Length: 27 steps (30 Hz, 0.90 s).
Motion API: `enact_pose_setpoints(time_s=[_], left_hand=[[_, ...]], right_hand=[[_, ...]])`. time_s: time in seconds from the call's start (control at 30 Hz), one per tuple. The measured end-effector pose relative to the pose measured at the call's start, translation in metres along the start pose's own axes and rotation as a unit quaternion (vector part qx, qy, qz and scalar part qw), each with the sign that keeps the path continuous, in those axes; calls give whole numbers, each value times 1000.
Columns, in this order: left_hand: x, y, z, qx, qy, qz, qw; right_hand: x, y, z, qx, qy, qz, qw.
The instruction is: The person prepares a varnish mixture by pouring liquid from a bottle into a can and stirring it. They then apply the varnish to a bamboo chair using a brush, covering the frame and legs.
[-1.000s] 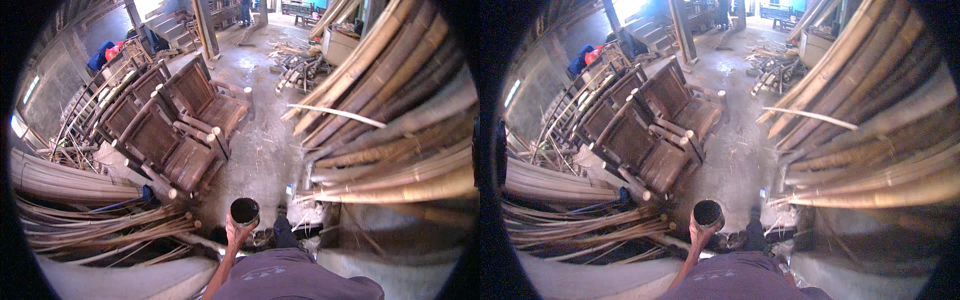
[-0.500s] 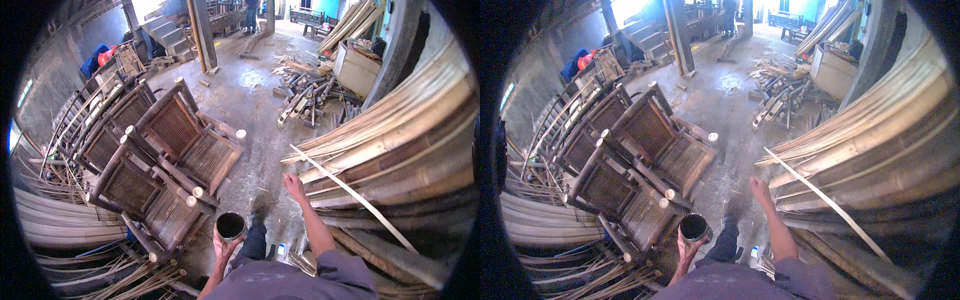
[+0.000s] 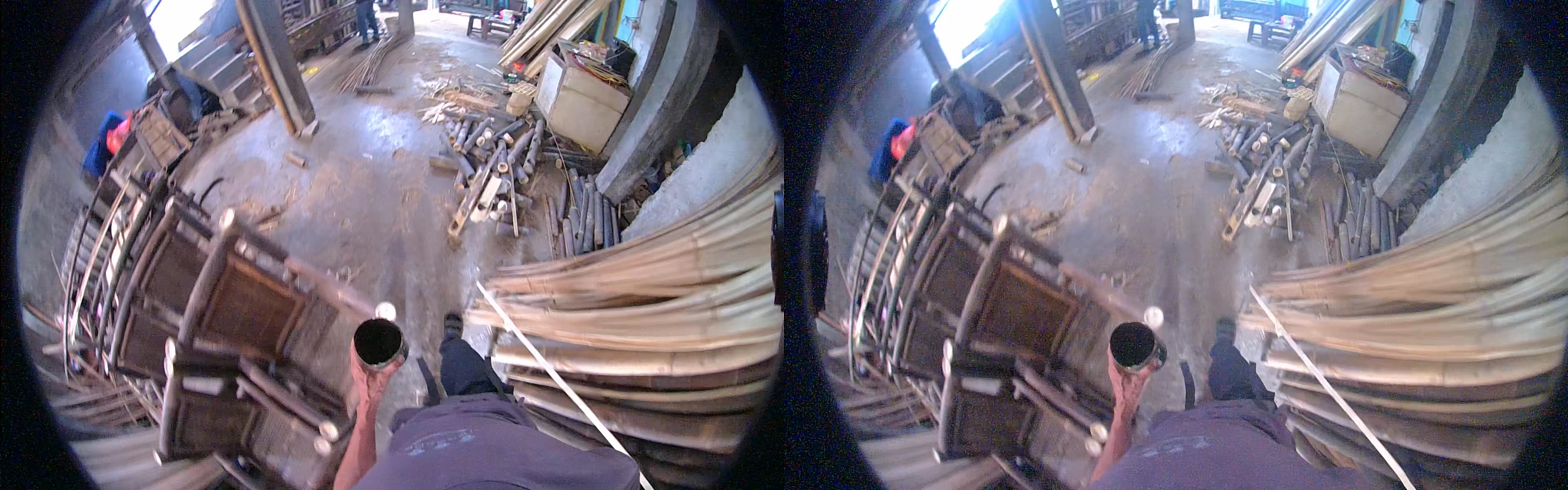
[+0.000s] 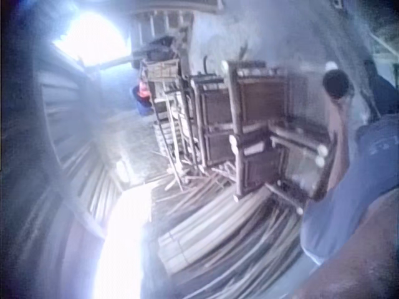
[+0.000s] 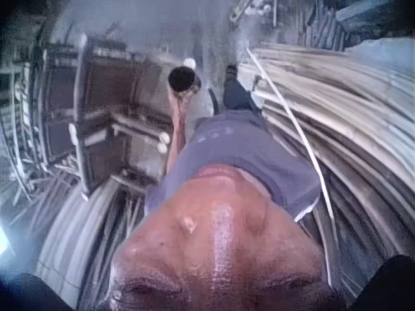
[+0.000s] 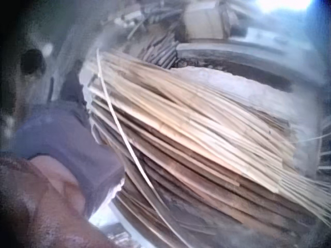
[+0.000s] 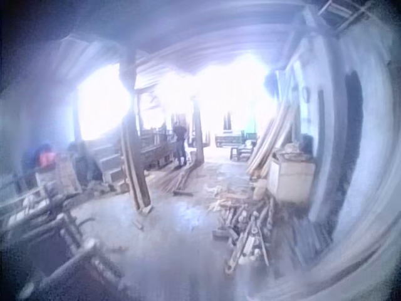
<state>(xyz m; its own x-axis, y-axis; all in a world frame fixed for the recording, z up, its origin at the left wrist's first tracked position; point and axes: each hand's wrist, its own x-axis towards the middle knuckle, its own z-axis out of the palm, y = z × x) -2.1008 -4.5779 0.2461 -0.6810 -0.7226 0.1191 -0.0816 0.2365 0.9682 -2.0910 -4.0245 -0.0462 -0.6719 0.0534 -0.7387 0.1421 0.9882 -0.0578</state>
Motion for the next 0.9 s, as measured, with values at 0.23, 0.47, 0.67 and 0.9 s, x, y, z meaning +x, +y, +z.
enact_pose_setpoints(time_s=[0.23, 0.47, 0.67, 0.9], left_hand=[[187, -43, 72, -23, 79, -41, 996], [381, -36, 126, -27, 56, -56, 996], [566, -80, 146, -18, 57, -67, 996], [799, -63, 183, -57, 6, -50, 997]], right_hand=[[237, -226, -148, 20, 71, -107, 992], [361, -697, -567, 280, 258, -335, 862], [384, -945, -728, 336, 225, -464, 788], [569, -879, -598, 229, 150, -299, 914]])
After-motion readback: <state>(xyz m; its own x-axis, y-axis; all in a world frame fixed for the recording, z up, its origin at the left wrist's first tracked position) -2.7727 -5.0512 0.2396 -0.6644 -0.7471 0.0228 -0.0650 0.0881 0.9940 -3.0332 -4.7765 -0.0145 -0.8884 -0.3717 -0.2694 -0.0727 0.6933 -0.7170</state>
